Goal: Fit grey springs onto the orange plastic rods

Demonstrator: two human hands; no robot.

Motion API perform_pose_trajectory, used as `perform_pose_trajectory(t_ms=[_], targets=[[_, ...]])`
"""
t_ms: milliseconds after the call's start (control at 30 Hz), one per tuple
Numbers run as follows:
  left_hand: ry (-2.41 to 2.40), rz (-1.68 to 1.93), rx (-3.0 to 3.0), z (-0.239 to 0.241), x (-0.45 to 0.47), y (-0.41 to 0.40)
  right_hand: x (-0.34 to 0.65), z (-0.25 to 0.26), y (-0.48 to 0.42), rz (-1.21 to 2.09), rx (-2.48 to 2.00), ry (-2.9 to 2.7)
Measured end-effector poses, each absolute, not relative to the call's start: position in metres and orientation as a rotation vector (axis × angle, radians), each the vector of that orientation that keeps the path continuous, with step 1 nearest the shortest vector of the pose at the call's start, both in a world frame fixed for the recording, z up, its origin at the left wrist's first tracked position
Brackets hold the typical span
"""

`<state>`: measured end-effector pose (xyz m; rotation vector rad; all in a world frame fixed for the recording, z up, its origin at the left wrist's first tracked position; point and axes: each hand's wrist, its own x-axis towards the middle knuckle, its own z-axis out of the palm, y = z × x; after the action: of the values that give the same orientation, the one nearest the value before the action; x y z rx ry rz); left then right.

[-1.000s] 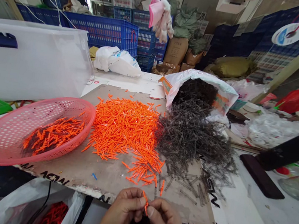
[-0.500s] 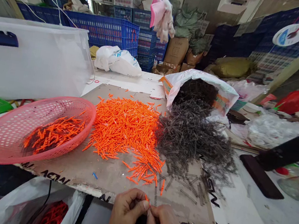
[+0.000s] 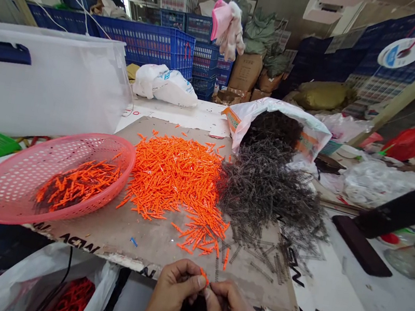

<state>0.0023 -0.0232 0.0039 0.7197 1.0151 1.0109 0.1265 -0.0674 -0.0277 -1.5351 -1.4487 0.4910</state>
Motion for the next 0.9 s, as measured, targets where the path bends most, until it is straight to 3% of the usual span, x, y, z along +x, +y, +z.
perform_pose_trajectory(t_ms=[900], targets=[[0.899,0.972,0.436,-0.007,0.009,-0.023,0.121,-0.023,-0.067,0.626,-1.475,-1.480]])
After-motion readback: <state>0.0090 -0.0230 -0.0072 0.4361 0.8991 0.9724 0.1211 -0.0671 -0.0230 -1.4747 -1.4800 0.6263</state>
